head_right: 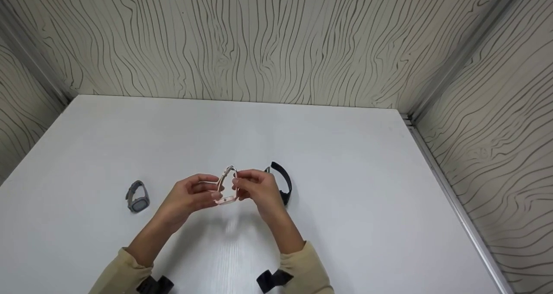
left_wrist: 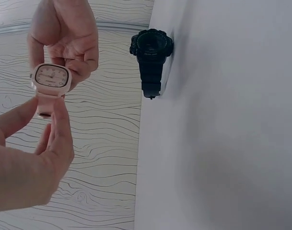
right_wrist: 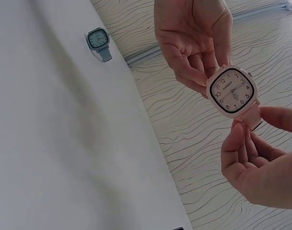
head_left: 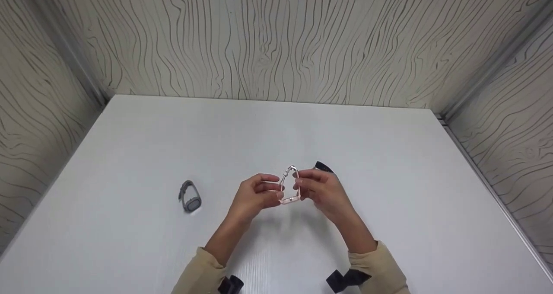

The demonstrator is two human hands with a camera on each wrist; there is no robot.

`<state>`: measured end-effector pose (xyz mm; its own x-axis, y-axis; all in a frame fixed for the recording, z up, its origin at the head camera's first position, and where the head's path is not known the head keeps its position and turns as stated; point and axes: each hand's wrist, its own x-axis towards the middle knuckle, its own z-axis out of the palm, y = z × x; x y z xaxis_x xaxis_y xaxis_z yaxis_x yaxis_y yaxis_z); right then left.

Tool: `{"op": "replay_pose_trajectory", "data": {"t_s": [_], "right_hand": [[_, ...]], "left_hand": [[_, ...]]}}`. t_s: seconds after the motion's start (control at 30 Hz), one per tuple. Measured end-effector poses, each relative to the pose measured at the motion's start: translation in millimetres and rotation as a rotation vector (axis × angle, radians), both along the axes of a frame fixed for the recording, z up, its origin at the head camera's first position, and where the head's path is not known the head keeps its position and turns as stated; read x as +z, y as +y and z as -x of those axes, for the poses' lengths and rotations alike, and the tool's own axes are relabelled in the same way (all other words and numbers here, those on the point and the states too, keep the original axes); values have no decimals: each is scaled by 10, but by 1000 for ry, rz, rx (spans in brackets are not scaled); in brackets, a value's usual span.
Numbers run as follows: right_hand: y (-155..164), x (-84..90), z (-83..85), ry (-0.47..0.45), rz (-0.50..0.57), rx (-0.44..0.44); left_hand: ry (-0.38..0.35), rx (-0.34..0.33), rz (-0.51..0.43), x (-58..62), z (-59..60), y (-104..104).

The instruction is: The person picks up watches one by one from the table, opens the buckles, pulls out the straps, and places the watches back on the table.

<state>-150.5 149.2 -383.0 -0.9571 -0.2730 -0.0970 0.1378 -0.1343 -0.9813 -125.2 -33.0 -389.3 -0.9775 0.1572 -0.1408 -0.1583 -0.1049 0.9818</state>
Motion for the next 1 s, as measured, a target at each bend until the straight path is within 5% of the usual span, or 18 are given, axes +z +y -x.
{"op": "replay_pose_trajectory", "data": {"t_s": [1.0], "right_hand": [[107,88,-21,128,-64,154]], "left_hand": [[99,-9,159,145,2,56]]}}
